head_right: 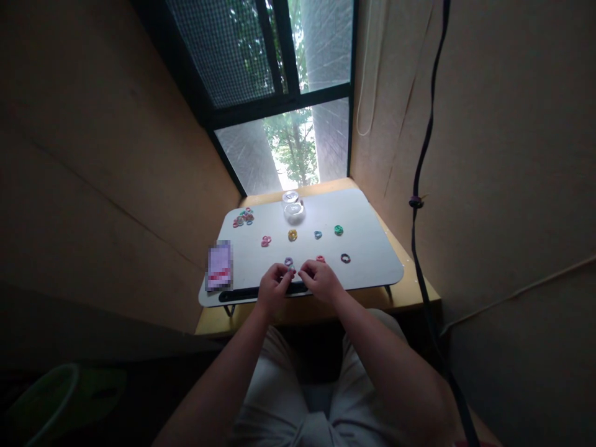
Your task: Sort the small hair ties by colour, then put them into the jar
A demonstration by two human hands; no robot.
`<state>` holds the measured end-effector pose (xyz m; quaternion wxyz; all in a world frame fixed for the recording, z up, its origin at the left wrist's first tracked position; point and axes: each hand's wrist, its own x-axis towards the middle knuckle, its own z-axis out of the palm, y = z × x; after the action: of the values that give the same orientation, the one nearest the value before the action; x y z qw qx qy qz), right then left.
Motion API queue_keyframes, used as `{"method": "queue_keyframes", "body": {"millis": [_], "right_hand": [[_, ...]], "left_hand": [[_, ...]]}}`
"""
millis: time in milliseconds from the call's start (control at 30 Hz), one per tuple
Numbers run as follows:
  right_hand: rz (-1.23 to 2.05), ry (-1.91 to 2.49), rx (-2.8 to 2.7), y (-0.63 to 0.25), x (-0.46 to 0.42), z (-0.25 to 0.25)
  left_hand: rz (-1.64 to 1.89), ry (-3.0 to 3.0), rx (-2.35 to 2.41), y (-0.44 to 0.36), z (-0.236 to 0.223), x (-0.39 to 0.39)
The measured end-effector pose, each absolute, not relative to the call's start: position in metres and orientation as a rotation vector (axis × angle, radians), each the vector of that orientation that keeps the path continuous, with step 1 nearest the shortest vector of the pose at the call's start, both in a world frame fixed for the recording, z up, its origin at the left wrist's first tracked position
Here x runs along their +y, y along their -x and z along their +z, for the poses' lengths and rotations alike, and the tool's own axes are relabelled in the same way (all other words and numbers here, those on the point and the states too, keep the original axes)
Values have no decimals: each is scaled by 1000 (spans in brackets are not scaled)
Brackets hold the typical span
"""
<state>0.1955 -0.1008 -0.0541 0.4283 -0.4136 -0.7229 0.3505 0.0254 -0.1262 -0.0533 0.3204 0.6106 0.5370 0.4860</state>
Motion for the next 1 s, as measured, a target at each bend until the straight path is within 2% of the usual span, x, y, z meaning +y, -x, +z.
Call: {"method": "queue_keyframes", "body": {"millis": [333, 667, 1000], "right_hand": [[1123, 945, -1624, -195, -92, -59], [975, 987, -1744, -198, -95, -56], [968, 938, -1818, -201, -100, -52]], "left_hand": [[1206, -1640, 1417, -26, -54, -124], [1165, -1658, 1442, -21, -60, -121], [1181, -1605, 1376, -35, -36, -96]]}}
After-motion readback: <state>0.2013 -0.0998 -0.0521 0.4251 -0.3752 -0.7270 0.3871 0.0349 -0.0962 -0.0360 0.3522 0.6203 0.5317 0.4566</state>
